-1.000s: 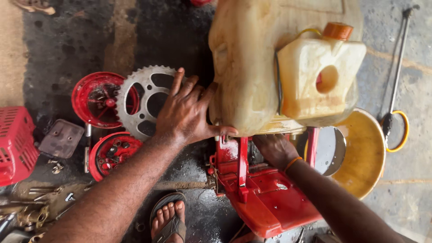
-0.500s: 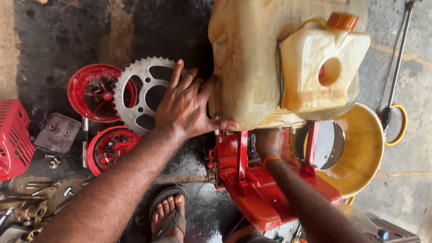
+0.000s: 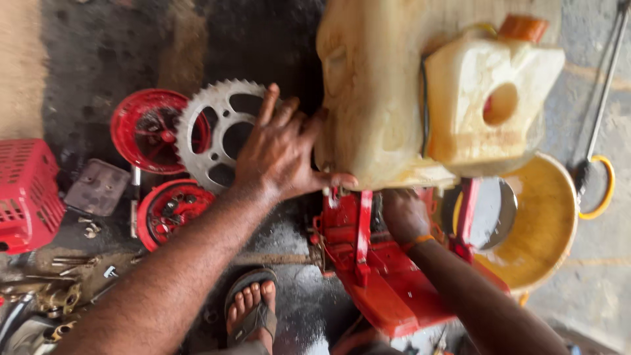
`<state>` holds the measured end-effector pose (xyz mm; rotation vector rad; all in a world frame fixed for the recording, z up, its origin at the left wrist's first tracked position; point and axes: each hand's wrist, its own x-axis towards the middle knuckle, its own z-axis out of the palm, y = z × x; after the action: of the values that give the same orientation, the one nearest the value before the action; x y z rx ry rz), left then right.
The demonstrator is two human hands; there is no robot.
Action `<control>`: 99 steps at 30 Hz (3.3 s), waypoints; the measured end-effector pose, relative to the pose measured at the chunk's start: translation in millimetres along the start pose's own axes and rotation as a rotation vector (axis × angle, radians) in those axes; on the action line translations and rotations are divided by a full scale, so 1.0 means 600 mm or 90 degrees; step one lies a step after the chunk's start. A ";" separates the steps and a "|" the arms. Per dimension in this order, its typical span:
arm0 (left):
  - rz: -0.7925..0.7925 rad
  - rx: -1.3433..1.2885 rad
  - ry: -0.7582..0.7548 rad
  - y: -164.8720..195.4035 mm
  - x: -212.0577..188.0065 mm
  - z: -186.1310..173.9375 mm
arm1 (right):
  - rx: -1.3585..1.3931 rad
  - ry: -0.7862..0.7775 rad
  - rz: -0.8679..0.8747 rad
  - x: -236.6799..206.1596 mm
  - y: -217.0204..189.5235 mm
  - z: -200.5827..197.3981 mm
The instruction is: The person kneels on the floor of a repair shop working on a small red engine with a large plastic fuel tank. They hold the tank steady with one hand while the other hand manipulates parts and fittings on the engine body, occasionally reaching into the basin of water beside the engine.
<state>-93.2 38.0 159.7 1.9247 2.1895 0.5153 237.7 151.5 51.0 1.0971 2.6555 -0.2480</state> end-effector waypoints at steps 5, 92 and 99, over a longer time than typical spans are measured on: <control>0.020 0.016 0.102 -0.001 -0.003 0.004 | -0.014 0.132 0.089 0.037 -0.017 0.073; 0.038 0.001 0.105 -0.004 -0.010 0.000 | -0.048 -0.264 0.176 0.000 -0.029 -0.077; 0.024 0.022 0.071 -0.005 -0.007 0.002 | -0.134 -0.330 0.199 -0.026 -0.002 -0.023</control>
<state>-95.1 33.6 157.3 2.0049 2.2459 0.6085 245.3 143.8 69.2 1.1681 1.9800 -0.1574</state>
